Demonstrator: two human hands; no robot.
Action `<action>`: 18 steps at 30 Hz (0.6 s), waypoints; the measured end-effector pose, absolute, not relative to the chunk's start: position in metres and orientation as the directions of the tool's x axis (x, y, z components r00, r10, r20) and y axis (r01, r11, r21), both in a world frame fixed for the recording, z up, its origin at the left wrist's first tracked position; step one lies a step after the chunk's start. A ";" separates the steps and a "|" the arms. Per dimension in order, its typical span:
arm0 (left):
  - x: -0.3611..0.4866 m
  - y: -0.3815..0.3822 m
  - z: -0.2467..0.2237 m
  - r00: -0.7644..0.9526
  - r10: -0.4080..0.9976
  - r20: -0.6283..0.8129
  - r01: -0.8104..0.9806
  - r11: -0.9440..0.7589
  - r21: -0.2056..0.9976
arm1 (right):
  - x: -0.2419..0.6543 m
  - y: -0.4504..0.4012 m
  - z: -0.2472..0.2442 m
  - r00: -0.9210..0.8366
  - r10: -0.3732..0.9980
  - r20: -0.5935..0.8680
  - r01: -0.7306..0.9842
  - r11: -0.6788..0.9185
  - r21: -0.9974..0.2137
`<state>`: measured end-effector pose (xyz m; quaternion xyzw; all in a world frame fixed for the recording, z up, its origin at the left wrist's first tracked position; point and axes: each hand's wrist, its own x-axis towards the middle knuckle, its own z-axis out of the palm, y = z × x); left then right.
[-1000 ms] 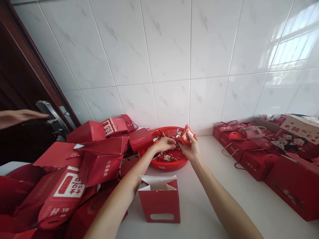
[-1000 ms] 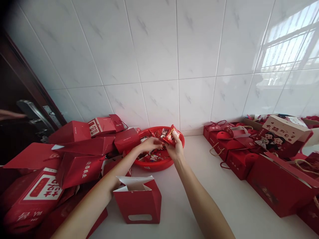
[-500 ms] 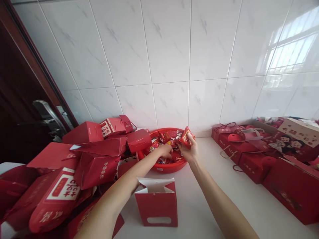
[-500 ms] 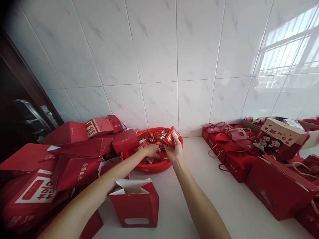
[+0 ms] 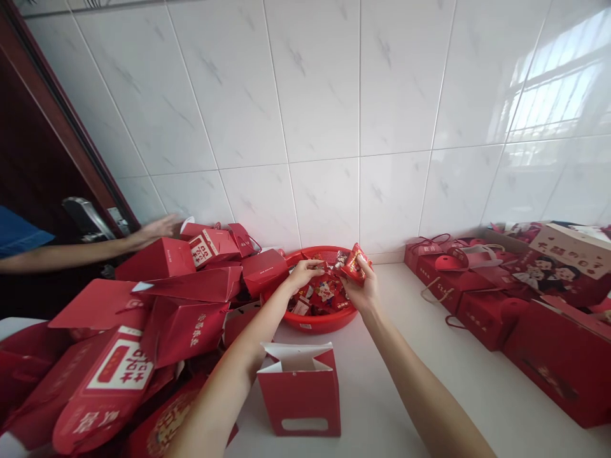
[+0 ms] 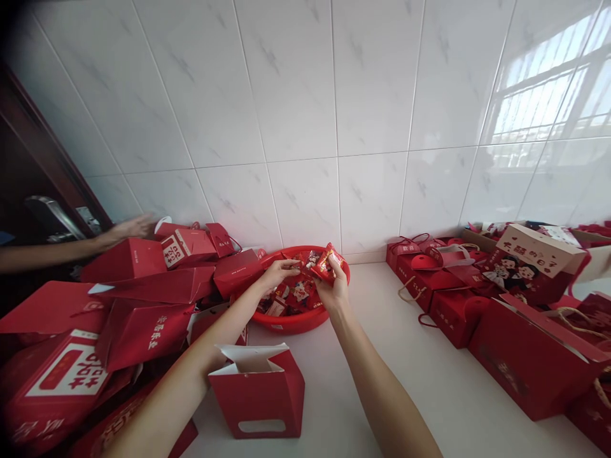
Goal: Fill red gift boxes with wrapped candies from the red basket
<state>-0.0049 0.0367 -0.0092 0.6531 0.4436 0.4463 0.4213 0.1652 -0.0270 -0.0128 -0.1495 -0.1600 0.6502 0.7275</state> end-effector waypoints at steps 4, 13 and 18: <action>-0.005 0.032 -0.006 0.168 0.964 0.207 0.148 -0.232 0.961 | 0.165 -0.029 -0.011 0.099 0.994 0.038 -0.895 0.105 -0.433; 0.002 0.016 0.013 0.143 0.948 0.284 0.079 -0.297 0.952 | 0.164 -0.025 -0.014 0.100 0.987 0.128 -0.851 0.151 -0.503; 0.010 0.001 0.036 0.186 0.923 0.336 0.092 -0.357 0.930 | 0.162 -0.030 -0.008 0.009 0.996 0.091 -0.876 0.052 -0.480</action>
